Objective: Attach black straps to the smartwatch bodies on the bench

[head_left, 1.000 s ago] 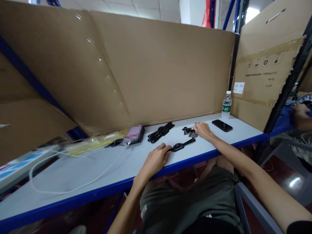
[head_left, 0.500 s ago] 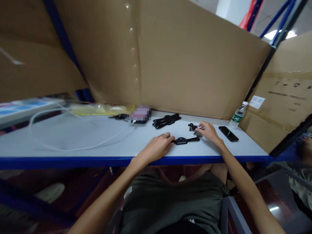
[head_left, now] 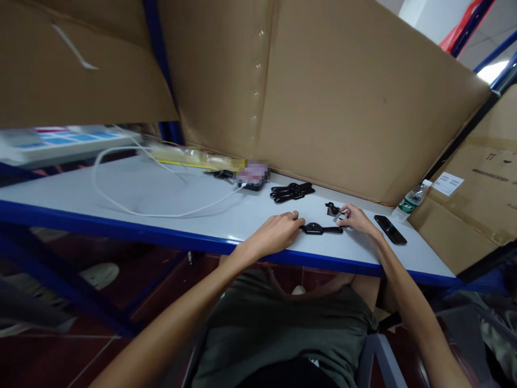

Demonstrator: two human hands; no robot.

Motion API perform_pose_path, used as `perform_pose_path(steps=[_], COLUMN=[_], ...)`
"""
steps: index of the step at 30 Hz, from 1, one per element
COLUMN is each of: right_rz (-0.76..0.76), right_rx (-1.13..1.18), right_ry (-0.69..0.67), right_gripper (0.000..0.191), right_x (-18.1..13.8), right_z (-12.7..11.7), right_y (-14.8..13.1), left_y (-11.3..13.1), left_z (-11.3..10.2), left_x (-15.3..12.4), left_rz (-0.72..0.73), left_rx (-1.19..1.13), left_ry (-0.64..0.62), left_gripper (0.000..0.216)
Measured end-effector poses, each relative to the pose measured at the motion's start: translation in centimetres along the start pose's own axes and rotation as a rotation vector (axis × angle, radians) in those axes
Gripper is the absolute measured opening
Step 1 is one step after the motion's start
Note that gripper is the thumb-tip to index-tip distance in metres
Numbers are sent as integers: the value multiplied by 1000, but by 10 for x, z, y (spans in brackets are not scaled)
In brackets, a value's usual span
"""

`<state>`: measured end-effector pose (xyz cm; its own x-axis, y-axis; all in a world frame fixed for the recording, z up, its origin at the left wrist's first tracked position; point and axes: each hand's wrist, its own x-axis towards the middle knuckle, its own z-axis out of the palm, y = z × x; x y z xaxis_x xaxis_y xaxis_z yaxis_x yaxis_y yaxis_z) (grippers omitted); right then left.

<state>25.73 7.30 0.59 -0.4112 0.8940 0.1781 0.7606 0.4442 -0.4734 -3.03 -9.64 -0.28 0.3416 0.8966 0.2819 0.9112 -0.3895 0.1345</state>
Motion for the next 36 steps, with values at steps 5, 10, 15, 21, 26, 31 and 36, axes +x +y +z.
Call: perform_pose_path(steps=[5,10,15,21,26,31,36], right_rz=[90,85,-23,-141,-186,-154,-171], right_rx=[56,318,584,616,651,620,591], right_ry=[-138,-179,-453,-488,-580,-615,-612], right_gripper=[23,28,32,28,20,23,22], right_x=[28,38,27,21,21,22,22], right_z=[-2,5,18,23,30,35,34], right_y=[-19,-61,-94,-90,-81,-75,-72], left_y=[1,-4,-19,-34,-33,-30,-29], left_z=[-1,1,15,28,29,27,27], left_x=[-1,-1,-2,0,-2,-5,-5], left_rz=[-2,21,47,96,84,87,85], left_rx=[36,-6,-90,-93,-77,-48,-30], left_ry=[14,33,92,141,171,181,188], left_gripper=[28,28,36,33,32,31,31])
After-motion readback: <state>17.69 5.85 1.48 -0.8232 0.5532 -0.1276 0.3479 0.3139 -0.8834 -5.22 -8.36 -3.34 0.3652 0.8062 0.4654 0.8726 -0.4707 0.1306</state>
